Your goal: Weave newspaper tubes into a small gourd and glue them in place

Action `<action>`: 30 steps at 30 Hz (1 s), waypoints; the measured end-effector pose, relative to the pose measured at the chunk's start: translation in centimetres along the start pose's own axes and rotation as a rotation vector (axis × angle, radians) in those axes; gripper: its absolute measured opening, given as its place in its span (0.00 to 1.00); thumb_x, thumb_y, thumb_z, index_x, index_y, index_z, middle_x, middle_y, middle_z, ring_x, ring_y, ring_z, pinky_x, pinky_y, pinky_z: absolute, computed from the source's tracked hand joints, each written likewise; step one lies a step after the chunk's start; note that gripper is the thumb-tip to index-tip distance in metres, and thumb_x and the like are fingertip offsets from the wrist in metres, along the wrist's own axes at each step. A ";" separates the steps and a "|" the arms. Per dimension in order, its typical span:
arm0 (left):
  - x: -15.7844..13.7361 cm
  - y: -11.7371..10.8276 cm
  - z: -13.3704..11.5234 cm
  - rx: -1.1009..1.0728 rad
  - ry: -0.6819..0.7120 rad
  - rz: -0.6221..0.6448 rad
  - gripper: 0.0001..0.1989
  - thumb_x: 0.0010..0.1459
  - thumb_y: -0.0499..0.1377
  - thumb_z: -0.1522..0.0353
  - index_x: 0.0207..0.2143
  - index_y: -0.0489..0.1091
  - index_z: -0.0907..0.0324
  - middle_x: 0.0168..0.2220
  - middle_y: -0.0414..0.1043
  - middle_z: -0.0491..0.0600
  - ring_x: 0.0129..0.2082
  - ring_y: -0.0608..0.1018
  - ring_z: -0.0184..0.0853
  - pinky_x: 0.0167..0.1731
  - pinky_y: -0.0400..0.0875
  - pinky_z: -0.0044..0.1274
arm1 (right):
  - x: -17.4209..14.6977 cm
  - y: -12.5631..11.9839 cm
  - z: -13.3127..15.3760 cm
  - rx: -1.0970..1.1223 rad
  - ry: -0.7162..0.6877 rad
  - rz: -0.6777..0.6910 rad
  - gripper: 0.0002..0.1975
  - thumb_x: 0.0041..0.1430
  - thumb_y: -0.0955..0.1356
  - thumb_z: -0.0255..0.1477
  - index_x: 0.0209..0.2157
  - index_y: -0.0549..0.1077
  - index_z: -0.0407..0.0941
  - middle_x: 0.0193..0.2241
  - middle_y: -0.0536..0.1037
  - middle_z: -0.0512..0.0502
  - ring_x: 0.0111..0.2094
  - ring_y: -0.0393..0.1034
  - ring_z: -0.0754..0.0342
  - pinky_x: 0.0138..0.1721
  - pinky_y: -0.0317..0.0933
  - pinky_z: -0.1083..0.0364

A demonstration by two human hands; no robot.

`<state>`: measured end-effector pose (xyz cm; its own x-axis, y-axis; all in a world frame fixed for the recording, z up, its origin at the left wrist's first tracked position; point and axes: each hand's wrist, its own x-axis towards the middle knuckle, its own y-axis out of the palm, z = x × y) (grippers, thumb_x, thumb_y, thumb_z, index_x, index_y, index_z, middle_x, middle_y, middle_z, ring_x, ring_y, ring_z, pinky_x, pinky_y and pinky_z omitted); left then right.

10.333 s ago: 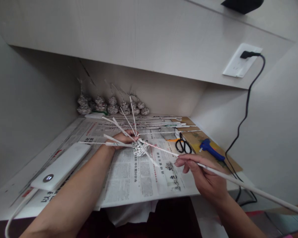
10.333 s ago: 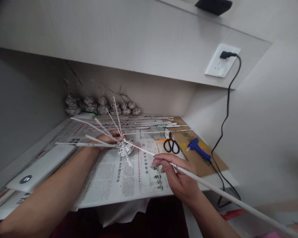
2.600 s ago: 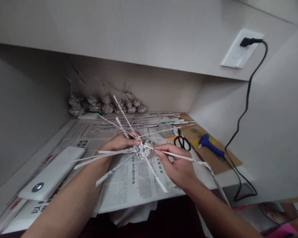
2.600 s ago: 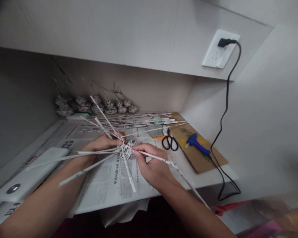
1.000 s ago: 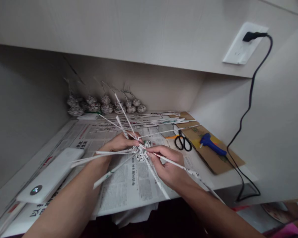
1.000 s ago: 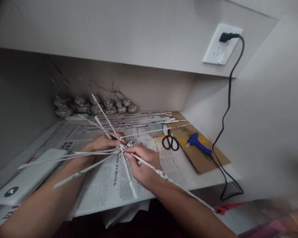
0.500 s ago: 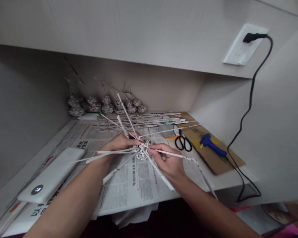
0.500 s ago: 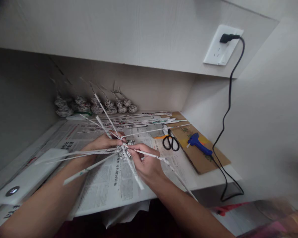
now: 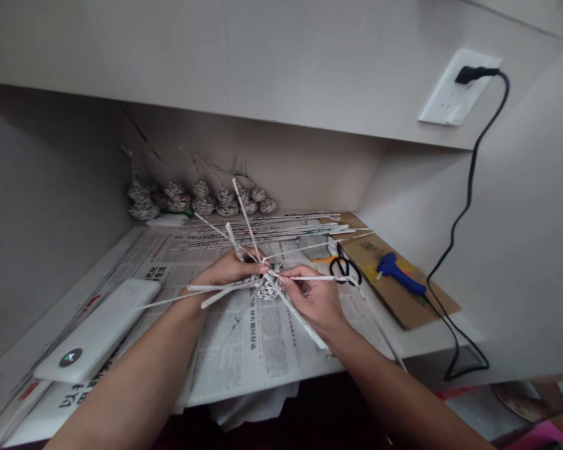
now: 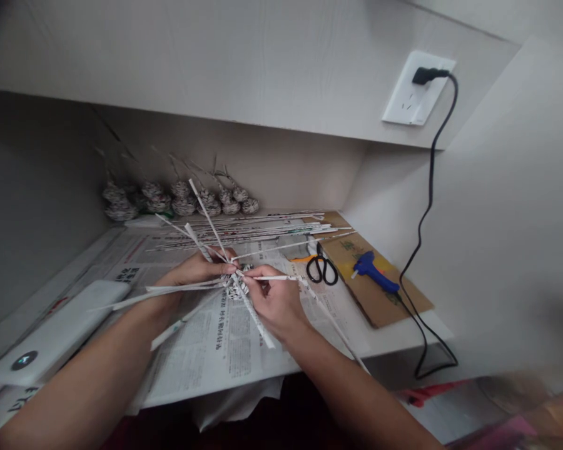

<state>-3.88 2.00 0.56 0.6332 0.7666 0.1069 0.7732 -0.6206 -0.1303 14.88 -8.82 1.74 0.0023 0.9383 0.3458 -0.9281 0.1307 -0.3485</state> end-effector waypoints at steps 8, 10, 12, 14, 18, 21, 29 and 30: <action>-0.1 0.3 -0.7 0.048 0.035 -0.110 0.12 0.49 0.65 0.63 0.28 0.73 0.64 0.25 0.71 0.45 0.26 0.70 0.30 0.29 0.63 0.22 | 0.3 -0.6 -0.8 0.505 0.383 0.101 0.19 0.54 0.69 0.46 0.38 0.71 0.44 0.27 0.77 0.49 0.22 0.74 0.56 0.15 0.58 0.62; -0.1 0.2 -0.8 0.075 0.053 -0.128 0.12 0.49 0.65 0.62 0.27 0.73 0.64 0.24 0.70 0.45 0.25 0.70 0.29 0.28 0.63 0.22 | 0.3 -1.2 -0.5 0.555 0.484 0.255 0.22 0.58 0.64 0.49 0.34 0.71 0.42 0.24 0.76 0.48 0.21 0.73 0.56 0.13 0.56 0.63; -0.1 0.1 -0.7 0.092 0.059 -0.124 0.13 0.48 0.65 0.61 0.27 0.73 0.64 0.23 0.70 0.45 0.25 0.70 0.29 0.28 0.63 0.21 | 0.2 -1.8 0.4 0.522 0.492 0.410 0.22 0.59 0.63 0.48 0.30 0.72 0.42 0.24 0.75 0.47 0.21 0.74 0.56 0.14 0.58 0.63; 0.0 -0.1 -0.4 0.100 0.048 -0.113 0.14 0.48 0.66 0.60 0.28 0.73 0.64 0.23 0.71 0.46 0.25 0.70 0.29 0.27 0.64 0.21 | 0.3 -2.5 1.5 0.424 0.380 0.414 0.18 0.59 0.65 0.44 0.30 0.72 0.42 0.26 0.76 0.47 0.22 0.74 0.57 0.15 0.60 0.63; 0.1 -0.3 0.2 0.140 0.048 -0.117 0.13 0.47 0.66 0.61 0.28 0.73 0.63 0.23 0.71 0.46 0.24 0.70 0.29 0.27 0.63 0.21 | 1.1 -3.3 2.9 0.166 0.041 0.142 0.09 0.60 0.65 0.34 0.39 0.74 0.45 0.33 0.78 0.47 0.30 0.75 0.56 0.26 0.67 0.58; 0.1 -0.2 0.1 0.160 0.044 -0.111 0.13 0.48 0.66 0.61 0.28 0.74 0.63 0.23 0.71 0.46 0.24 0.70 0.29 0.27 0.63 0.21 | 2.3 -3.2 2.3 -0.178 -0.172 0.060 0.07 0.59 0.66 0.29 0.37 0.76 0.47 0.35 0.79 0.47 0.38 0.74 0.54 0.38 0.67 0.54; 0.1 -0.1 0.3 0.172 0.073 -0.058 0.15 0.48 0.65 0.59 0.29 0.73 0.63 0.23 0.70 0.45 0.25 0.70 0.29 0.28 0.65 0.21 | 5.1 -1.1 -0.2 -0.367 -0.029 0.257 0.08 0.57 0.67 0.32 0.34 0.78 0.45 0.32 0.81 0.48 0.32 0.73 0.55 0.34 0.63 0.57; 0.1 0.0 0.4 0.173 0.082 -0.057 0.15 0.48 0.65 0.59 0.28 0.73 0.63 0.23 0.70 0.45 0.25 0.70 0.29 0.28 0.65 0.21 | 5.4 -1.0 -0.5 -0.356 -0.009 0.256 0.08 0.56 0.68 0.33 0.34 0.78 0.46 0.32 0.81 0.48 0.32 0.73 0.56 0.33 0.63 0.58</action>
<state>-3.84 2.20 0.24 0.5946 0.7794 0.1978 0.7952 -0.5334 -0.2885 16.02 -3.72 3.53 -0.2152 0.9524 0.2161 -0.7121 -0.0016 -0.7021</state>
